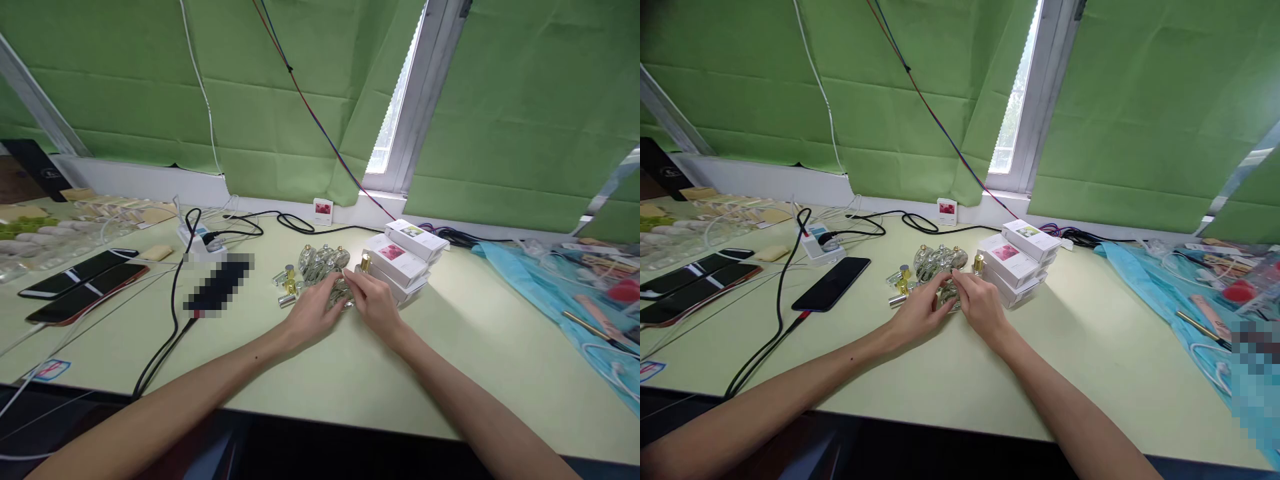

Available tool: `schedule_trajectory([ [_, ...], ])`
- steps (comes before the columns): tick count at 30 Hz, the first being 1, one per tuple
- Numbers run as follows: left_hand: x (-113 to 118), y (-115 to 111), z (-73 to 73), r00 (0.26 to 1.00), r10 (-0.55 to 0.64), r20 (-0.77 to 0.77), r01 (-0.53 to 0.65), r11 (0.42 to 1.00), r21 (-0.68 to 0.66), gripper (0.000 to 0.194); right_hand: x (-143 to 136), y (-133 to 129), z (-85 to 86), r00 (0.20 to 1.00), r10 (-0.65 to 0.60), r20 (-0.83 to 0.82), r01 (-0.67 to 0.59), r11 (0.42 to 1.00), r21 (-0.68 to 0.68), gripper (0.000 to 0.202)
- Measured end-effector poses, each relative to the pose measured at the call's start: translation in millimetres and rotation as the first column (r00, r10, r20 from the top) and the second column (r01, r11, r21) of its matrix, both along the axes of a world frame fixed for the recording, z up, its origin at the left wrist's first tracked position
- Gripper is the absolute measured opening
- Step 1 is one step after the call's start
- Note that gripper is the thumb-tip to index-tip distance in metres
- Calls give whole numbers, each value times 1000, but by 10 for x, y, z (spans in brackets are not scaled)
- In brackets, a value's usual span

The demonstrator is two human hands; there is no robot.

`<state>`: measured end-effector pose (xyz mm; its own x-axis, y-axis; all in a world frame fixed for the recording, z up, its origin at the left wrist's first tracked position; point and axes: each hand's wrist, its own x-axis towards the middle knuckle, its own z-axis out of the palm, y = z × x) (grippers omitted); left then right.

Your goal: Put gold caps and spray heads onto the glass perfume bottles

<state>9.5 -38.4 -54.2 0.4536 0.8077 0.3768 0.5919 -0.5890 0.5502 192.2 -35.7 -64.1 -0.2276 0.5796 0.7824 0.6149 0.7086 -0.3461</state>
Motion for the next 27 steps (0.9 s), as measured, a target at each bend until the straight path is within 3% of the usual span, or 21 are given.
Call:
schedule_trajectory([
  [21,0,16,17,1000,3,-15,-3,1000,24,34,-9,2,9,999,-6,-43,5,1000,-10,24],
  [27,-6,9,5,1000,5,-15,-5,1000,-6,42,-8,-9,24,999,6,-50,-7,1000,-12,24],
])
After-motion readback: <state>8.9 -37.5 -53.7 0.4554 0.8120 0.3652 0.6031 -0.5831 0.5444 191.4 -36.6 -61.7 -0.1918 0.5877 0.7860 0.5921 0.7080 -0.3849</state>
